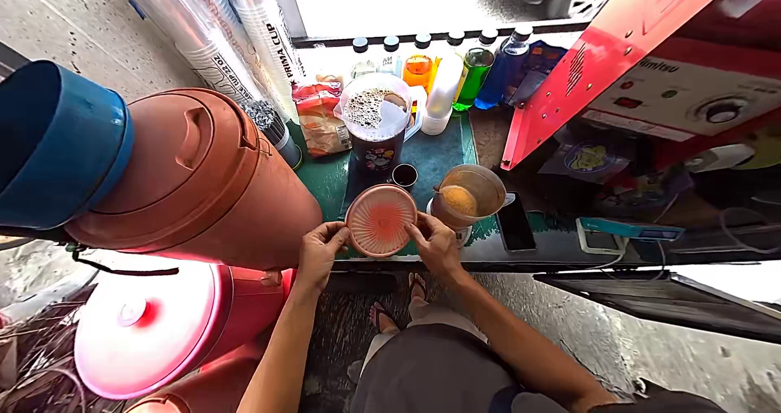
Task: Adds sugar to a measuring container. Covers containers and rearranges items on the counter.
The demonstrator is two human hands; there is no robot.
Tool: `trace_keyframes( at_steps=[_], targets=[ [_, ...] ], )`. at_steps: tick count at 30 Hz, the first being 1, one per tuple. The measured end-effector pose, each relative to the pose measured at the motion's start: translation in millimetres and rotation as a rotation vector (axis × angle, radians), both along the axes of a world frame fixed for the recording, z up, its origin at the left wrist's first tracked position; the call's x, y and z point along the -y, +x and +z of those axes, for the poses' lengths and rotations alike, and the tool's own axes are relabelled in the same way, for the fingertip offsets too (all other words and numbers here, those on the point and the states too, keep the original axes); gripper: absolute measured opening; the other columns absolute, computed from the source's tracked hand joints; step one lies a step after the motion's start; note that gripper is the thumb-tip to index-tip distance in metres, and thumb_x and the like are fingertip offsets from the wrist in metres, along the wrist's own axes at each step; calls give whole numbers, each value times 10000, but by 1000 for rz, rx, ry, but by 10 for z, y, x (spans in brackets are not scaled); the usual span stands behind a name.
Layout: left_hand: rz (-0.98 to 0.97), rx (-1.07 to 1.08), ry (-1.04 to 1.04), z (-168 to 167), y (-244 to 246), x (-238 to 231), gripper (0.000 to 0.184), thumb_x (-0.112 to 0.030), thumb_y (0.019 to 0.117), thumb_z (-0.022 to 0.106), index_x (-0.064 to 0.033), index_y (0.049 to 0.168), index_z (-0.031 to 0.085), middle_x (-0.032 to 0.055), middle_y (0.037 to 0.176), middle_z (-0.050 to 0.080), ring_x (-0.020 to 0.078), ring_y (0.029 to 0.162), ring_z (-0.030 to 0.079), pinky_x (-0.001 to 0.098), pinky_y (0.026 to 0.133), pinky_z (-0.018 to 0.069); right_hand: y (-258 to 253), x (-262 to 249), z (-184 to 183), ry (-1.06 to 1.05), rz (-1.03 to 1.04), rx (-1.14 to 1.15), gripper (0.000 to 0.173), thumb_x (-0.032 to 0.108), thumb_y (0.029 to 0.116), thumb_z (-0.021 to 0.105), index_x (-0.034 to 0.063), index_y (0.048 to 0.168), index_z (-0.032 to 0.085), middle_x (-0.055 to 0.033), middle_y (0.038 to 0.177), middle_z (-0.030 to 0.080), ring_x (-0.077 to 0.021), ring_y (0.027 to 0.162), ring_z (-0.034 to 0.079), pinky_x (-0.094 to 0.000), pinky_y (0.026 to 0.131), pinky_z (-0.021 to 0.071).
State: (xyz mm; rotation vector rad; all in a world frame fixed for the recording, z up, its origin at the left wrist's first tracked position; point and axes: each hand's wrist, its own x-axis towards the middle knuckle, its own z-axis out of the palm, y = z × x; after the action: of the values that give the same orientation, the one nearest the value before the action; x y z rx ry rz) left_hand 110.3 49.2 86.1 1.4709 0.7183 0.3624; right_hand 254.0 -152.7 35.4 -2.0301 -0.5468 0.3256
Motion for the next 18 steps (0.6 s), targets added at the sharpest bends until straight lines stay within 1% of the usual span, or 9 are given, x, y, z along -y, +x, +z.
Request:
trace_keyframes(
  at_steps=[3, 5, 7, 10, 12, 13, 15, 16, 18],
  targets=[
    [40, -279, 269, -267, 183, -86, 215, -154, 1017, 628, 5, 1153, 680, 99, 958, 714, 135, 772, 691, 322, 735, 595, 77, -123, 17, -165, -6, -146, 544, 313, 951, 702, 43, 1405, 569, -64, 866, 708, -182, 740, 668, -396, 765, 567],
    [40, -378, 400, -333, 274, -68, 256, -227, 1028, 616, -20, 1157, 697, 108, 983, 718, 163, 819, 694, 372, 791, 583, 122, -136, 44, -195, 16, -210, 519, 321, 955, 699, 66, 1390, 576, -58, 858, 695, -173, 711, 662, -382, 726, 572],
    [30, -401, 458, -332, 319, -75, 262, -231, 1034, 609, -29, 1162, 714, 118, 1003, 732, 187, 889, 702, 405, 862, 564, 163, -148, 73, -197, 58, -306, 507, 336, 965, 697, 86, 1390, 578, -70, 940, 712, -168, 718, 693, -366, 704, 604],
    [-54, -447, 553, -282, 339, -93, 280, -177, 1038, 571, -13, 1224, 702, 160, 1092, 736, 252, 1011, 712, 456, 958, 546, 186, -182, 58, -126, 72, -438, 506, 307, 964, 711, 86, 1396, 568, -104, 1062, 726, -185, 738, 727, -371, 691, 635],
    [-71, -487, 642, -265, 343, -13, 297, -142, 1038, 537, -1, 1242, 699, 195, 1142, 724, 312, 1089, 695, 503, 1011, 514, 163, -205, 48, -125, 61, -399, 496, 311, 964, 696, 99, 1399, 586, -111, 1091, 718, -189, 763, 723, -373, 705, 628],
    [-68, -494, 663, -254, 357, 4, 294, -129, 1035, 537, 6, 1238, 701, 205, 1141, 721, 329, 1097, 689, 515, 1015, 506, 159, -223, 49, -138, 61, -363, 492, 311, 974, 676, 103, 1411, 590, -118, 1111, 708, -195, 796, 717, -376, 729, 620],
    [-87, -515, 606, -208, 400, -59, 285, -144, 1025, 566, -4, 1241, 689, 184, 1094, 727, 304, 1033, 698, 504, 965, 523, 147, -232, 41, -145, 58, -339, 480, 308, 984, 660, 108, 1414, 591, -131, 1127, 696, -207, 845, 712, -379, 763, 608],
    [-114, -523, 561, -193, 451, -129, 314, -182, 1020, 594, -8, 1270, 673, 184, 1097, 724, 304, 1021, 695, 507, 953, 523, 143, -223, 34, -141, 59, -339, 478, 306, 984, 660, 107, 1412, 588, -134, 1127, 694, -214, 873, 708, -384, 785, 600],
    [-176, -515, 520, -201, 663, -260, 448, -323, 1035, 607, -13, 1359, 625, 216, 1188, 691, 342, 1100, 666, 538, 1010, 493, 139, -211, 26, -131, 63, -318, 490, 305, 980, 665, 87, 1411, 582, -138, 1127, 690, -223, 925, 700, -391, 837, 585]
  ],
)
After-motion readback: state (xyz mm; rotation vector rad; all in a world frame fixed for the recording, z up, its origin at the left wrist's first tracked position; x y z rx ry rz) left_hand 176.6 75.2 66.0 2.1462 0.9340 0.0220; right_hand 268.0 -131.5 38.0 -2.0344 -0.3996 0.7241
